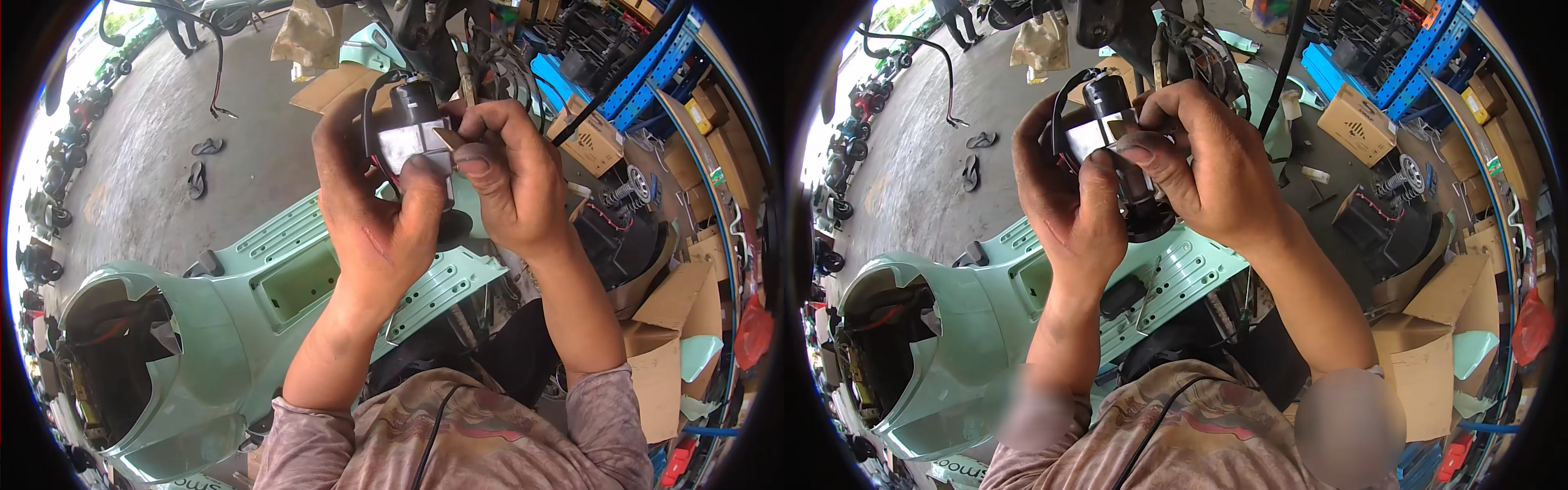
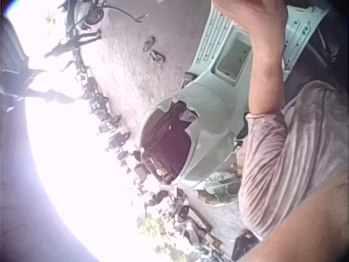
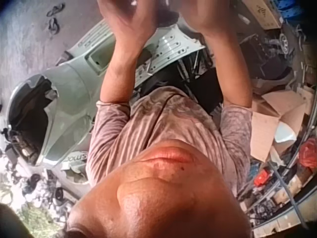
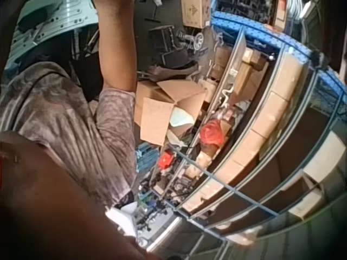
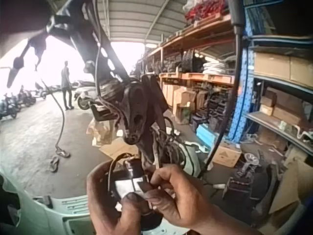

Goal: The person assembles a motorcycle ignition switch assembly, inserting a metal component into the lock cylinder and securing it with a screwdriver before attaching the wiring harness and connectors by hand.

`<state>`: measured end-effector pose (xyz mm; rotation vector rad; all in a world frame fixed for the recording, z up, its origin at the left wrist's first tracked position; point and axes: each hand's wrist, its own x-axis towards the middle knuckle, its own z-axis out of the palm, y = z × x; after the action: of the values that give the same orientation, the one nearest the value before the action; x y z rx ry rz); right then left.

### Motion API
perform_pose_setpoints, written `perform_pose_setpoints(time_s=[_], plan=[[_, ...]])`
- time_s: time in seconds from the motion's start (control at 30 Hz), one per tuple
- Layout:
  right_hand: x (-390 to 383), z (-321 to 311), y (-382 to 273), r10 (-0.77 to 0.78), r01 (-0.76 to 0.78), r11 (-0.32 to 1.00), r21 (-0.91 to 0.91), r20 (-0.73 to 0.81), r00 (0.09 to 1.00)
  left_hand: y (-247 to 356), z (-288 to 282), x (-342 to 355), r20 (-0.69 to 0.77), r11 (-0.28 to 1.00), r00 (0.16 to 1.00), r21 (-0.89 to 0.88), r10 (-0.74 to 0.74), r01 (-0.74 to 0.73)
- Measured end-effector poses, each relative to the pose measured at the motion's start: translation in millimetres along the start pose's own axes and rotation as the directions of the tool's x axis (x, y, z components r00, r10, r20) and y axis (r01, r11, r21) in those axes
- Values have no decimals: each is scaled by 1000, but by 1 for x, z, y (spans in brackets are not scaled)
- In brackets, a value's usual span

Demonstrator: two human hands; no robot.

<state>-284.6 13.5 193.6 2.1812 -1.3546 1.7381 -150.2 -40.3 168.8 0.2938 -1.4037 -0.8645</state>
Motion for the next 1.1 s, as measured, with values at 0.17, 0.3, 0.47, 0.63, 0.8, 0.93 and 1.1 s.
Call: perform_pose_setpoints(time_s=[0.17,0.3,0.47,0.63,0.8,0.93,1.1], plan=[[0,-3,5,-2,-1,997,78,40,999,1,0,-2,-1,1000,1000,-8,-24,24],[2,-4,6,-123,131,984,-118,74,990,-1,-4,-1,7,999,1000,25,-22,21],[3,-16,14,-128,134,989,-63,97,987,15,1,1,37,986,987,58,-156,154],[6,-26,14,-61,61,998,8,147,987,17,1,1,81,981,987,145,-141,128],[6,-21,11,-17,10,998,57,131,991,17,1,2,34,986,987,66,-158,155],[5,-18,6,97,-122,975,185,138,986,12,1,4,16,994,994,28,-106,105],[9,-16,-7,179,-212,956,202,167,969,10,-3,4,39,996,995,9,-90,90]])
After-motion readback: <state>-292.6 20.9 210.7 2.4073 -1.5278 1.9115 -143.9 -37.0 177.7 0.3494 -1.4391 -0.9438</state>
